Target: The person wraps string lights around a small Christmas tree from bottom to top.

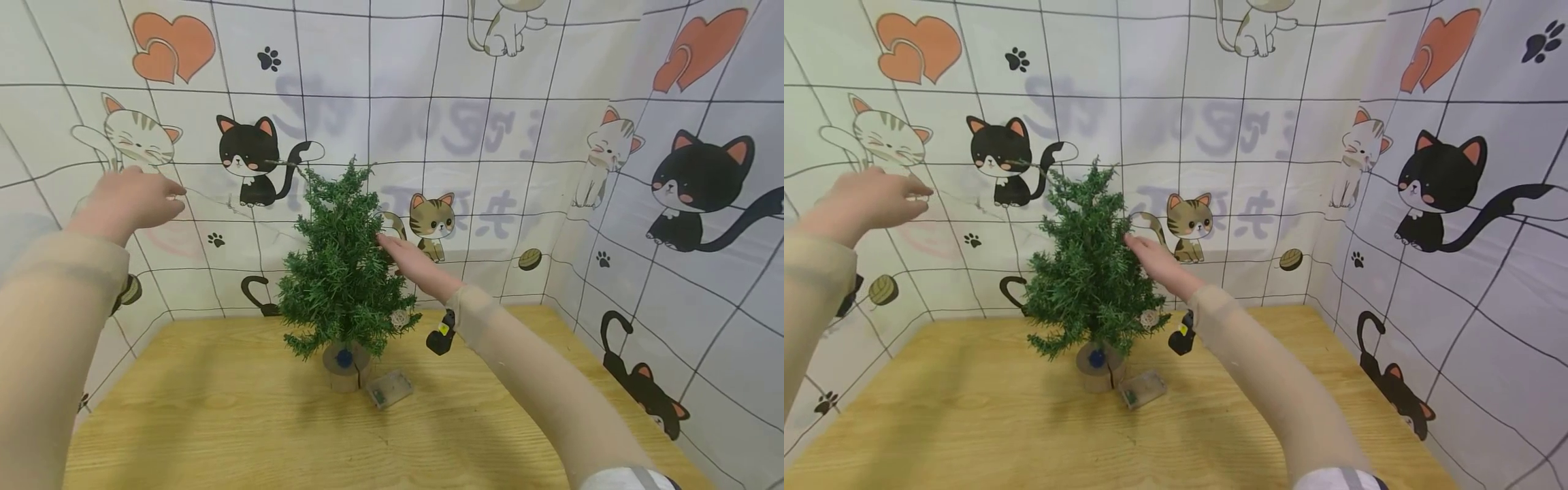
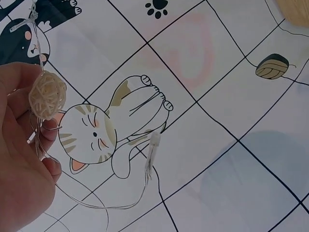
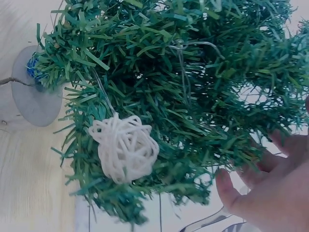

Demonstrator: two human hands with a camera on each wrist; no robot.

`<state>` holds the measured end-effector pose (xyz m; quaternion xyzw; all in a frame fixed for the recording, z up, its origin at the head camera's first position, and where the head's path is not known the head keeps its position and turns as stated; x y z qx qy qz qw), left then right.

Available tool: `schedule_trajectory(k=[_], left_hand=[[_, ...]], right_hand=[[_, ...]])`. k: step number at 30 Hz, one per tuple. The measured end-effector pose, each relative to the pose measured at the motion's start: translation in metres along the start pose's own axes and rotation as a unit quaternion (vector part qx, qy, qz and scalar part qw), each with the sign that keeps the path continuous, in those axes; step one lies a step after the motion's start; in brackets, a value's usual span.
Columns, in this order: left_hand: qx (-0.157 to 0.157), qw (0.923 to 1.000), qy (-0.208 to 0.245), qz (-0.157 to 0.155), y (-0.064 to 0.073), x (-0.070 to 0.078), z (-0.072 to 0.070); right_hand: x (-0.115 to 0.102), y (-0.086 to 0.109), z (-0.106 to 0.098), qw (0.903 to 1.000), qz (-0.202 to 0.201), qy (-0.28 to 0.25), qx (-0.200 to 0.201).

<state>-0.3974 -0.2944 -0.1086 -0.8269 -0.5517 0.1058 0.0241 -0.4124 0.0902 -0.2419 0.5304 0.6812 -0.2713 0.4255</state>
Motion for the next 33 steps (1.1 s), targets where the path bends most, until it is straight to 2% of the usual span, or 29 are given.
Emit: schedule_trajectory(k=[6,13,16,19,26,30,33], left_hand=[[0.005,0.9994,-0.032,0.016,0.018,-0.002,-0.011],[0.032,0.9953,-0.078,0.047,0.042,0.014,-0.033],[0.052,0.9920,-0.094,0.066,0.054,0.029,-0.042],[0.084,0.9868,-0.107,0.087,0.066,0.046,-0.052],[0.127,0.9727,-0.140,0.135,0.087,0.085,-0.077],[0.154,0.9614,-0.146,0.176,0.095,0.112,-0.086],[0.185,0.9467,-0.146,0.220,0.097,0.136,-0.094]], right_hand=[[-0.008,0.005,-0.019,0.9969,-0.046,0.003,0.065],[-0.033,0.025,-0.041,0.9812,-0.118,0.041,0.147],[-0.045,0.036,-0.045,0.9741,-0.146,0.056,0.163],[-0.058,0.048,-0.046,0.9668,-0.177,0.063,0.174],[-0.094,0.065,-0.034,0.9485,-0.257,0.096,0.159],[-0.110,0.069,-0.021,0.9444,-0.274,0.117,0.140],[-0.120,0.073,-0.016,0.9431,-0.275,0.132,0.132]])
Point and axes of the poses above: each hand's wrist, its own y-axis away from the middle knuckle, its own z-axis out of the palm, x = y × z, the point moved 7 cm from there along -y, towards the middle knuckle, and after that the axes turned 12 degrees about z, right-handed, at the moved point
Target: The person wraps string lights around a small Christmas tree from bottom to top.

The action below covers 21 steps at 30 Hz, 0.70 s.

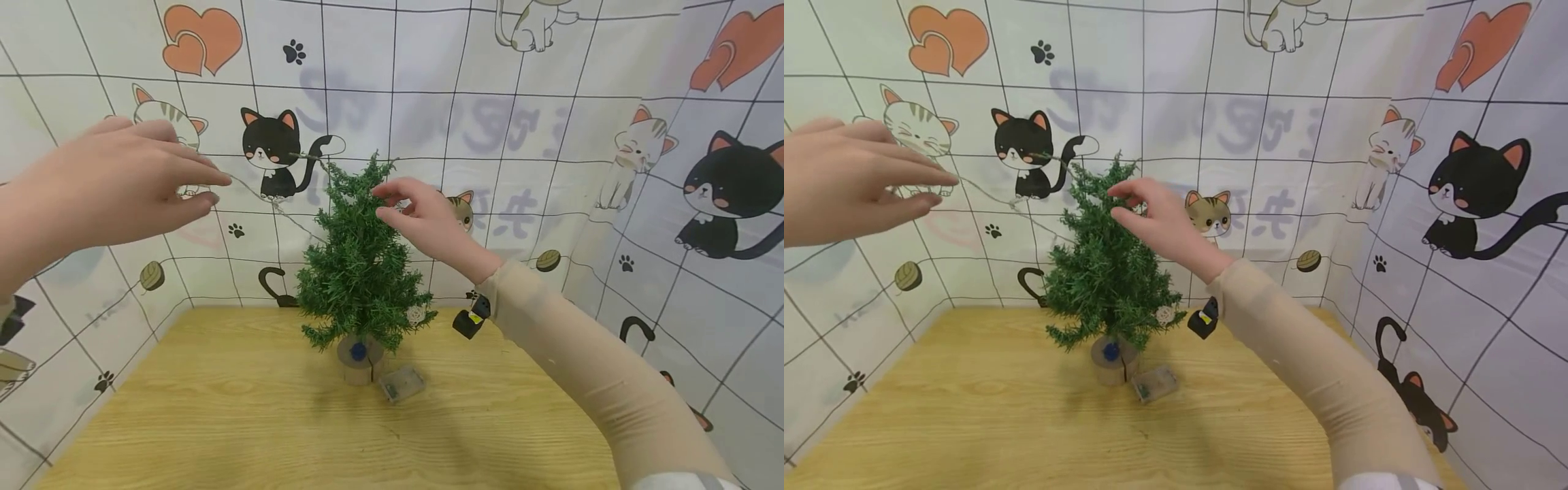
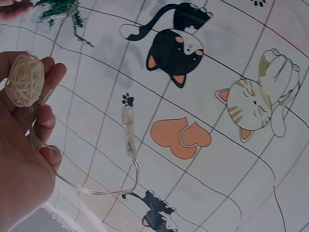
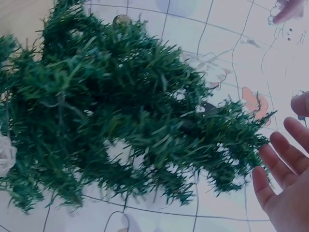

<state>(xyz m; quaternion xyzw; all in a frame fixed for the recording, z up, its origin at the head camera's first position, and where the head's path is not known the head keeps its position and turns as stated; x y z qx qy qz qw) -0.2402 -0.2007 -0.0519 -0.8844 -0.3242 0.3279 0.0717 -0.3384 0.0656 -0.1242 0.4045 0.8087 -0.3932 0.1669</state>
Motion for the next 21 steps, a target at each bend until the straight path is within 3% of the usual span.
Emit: schedule_trajectory(k=[4,12,21], left_hand=[[0.041,0.9983,0.016,0.037,-0.015,0.019,-0.014],[0.075,0.9922,0.068,0.073,-0.049,0.042,-0.025],[0.060,0.9868,0.133,0.071,-0.085,0.053,-0.030]], right_hand=[[-0.011,-0.002,-0.001,0.9997,-0.007,0.023,-0.002],[-0.028,-0.006,0.002,0.9990,-0.017,0.035,-0.022],[-0.038,-0.012,0.017,0.9938,-0.001,-0.018,-0.109]])
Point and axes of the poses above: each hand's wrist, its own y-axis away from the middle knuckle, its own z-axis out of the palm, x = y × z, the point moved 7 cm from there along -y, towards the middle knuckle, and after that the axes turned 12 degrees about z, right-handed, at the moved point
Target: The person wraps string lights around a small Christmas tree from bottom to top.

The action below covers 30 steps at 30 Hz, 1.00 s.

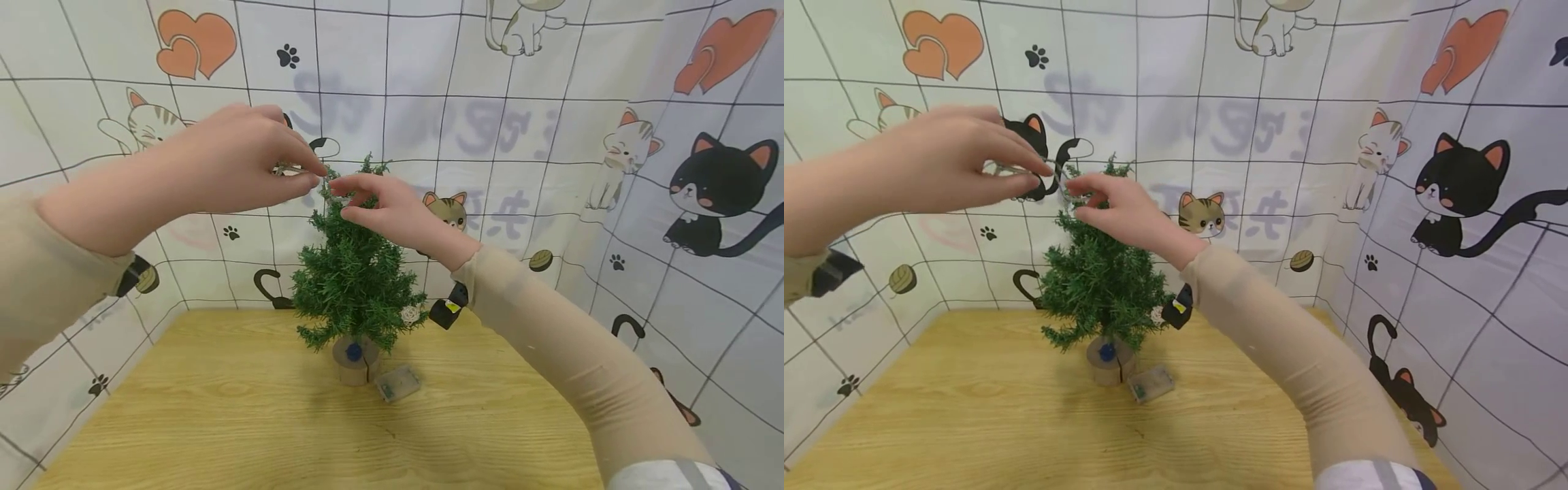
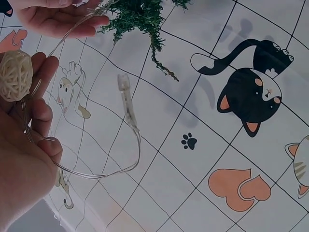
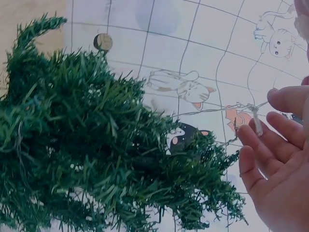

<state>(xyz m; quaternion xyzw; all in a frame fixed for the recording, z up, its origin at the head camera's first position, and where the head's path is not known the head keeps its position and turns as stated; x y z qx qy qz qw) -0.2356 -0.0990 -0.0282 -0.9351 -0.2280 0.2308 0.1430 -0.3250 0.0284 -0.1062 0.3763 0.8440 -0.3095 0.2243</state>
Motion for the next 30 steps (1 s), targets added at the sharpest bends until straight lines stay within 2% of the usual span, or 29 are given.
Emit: schedule_trajectory(k=[5,10,16,22,30], left_hand=[[-0.026,0.9990,0.025,-0.026,-0.013,0.001,0.006],[-0.051,0.9970,0.044,-0.038,-0.021,0.005,0.013],[-0.067,0.9959,0.042,-0.044,-0.023,0.007,0.021],[-0.069,0.9957,0.048,-0.037,-0.022,0.005,0.034],[-0.117,0.9886,0.081,-0.048,-0.025,0.005,0.053]], right_hand=[[0.002,-0.003,0.001,0.9997,0.018,-0.014,-0.004],[0.008,-0.002,-0.003,0.9992,0.031,-0.023,0.010],[0.015,0.006,-0.011,0.9980,0.024,0.025,0.054],[0.023,0.014,-0.017,0.9910,0.003,0.079,0.108],[0.038,0.022,-0.015,0.9869,-0.022,0.107,0.119]])
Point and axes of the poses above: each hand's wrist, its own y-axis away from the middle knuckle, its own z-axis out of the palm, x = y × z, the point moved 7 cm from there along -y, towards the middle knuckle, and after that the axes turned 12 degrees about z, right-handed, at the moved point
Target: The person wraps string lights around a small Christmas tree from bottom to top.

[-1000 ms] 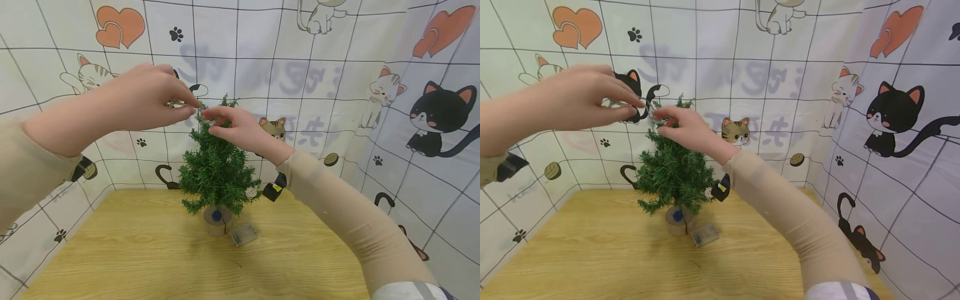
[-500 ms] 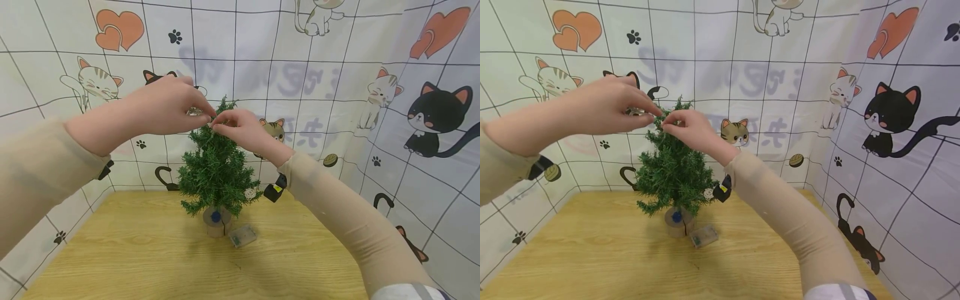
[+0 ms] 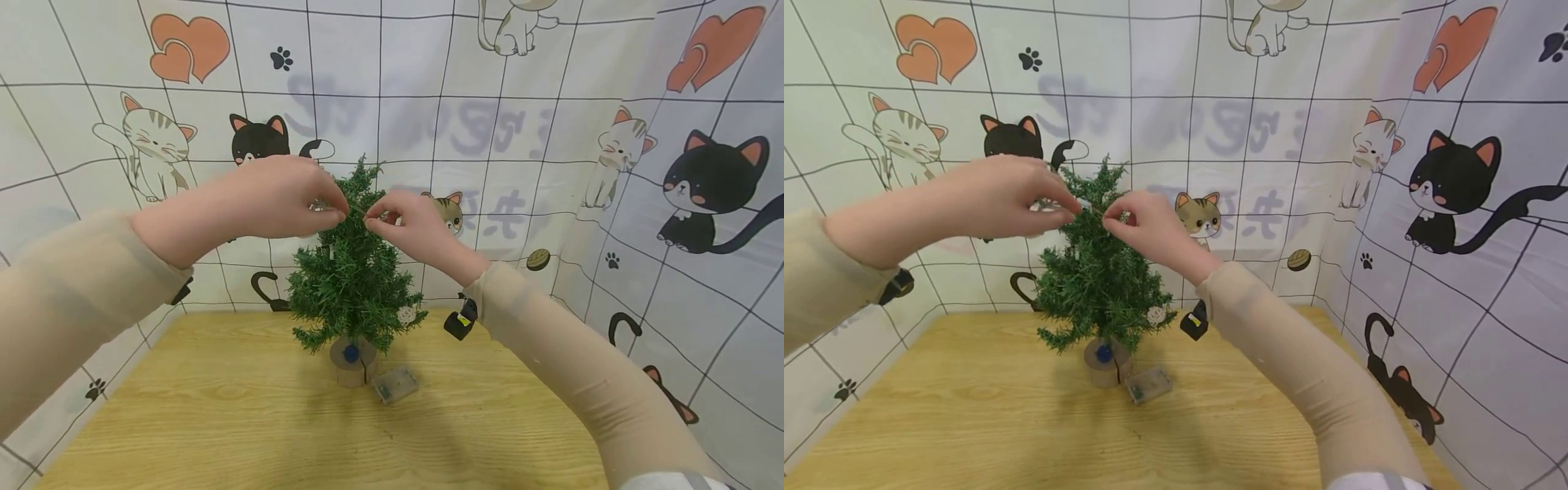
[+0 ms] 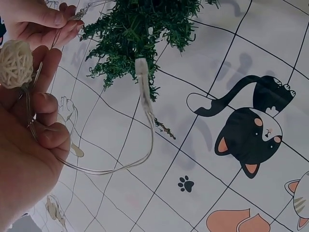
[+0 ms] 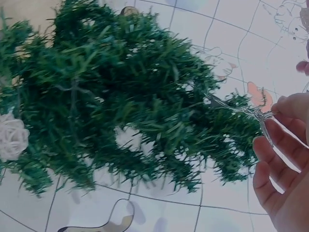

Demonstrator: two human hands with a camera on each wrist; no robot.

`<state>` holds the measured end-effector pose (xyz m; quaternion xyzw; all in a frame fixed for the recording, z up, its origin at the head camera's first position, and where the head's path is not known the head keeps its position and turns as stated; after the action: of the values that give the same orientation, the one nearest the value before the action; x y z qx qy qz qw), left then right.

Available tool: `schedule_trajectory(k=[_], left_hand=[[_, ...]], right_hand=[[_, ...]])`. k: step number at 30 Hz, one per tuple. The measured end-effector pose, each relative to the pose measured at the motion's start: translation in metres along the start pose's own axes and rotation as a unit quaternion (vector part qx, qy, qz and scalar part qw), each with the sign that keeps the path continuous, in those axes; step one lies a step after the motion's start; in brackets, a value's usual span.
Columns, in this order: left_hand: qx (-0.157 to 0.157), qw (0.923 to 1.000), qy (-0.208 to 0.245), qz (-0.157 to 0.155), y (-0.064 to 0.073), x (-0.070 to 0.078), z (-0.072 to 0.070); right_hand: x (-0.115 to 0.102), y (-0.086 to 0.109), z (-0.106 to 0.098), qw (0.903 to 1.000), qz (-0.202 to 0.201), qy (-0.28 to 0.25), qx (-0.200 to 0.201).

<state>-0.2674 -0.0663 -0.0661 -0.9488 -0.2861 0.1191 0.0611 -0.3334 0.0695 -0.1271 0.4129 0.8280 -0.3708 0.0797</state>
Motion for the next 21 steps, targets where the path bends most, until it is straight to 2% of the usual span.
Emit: schedule_trajectory(k=[3,9,18,21], left_hand=[[-0.015,0.9999,0.002,-0.002,-0.006,0.001,0.005],[-0.024,0.9997,-0.006,-0.002,-0.017,0.002,0.011],[-0.050,0.9983,-0.021,-0.021,-0.036,-0.006,0.002],[-0.056,0.9977,-0.035,-0.016,-0.043,-0.005,-0.002]], right_hand=[[0.007,0.004,0.002,1.0000,-0.004,-0.004,-0.002],[0.021,0.012,0.005,0.9999,0.007,-0.008,-0.003],[0.040,0.014,0.005,0.9986,0.052,-0.001,0.006],[0.048,0.012,0.004,0.9976,0.066,-0.006,0.019]])
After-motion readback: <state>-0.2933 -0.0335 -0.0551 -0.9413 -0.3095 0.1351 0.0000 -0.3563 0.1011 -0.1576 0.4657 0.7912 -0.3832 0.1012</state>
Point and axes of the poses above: each hand's wrist, its own y-axis away from the middle knuckle, its own z-axis out of the palm, x = y × z, the point moved 7 cm from there along -y, towards the middle knuckle, and after that the axes turned 12 degrees about z, right-handed, at the moved point
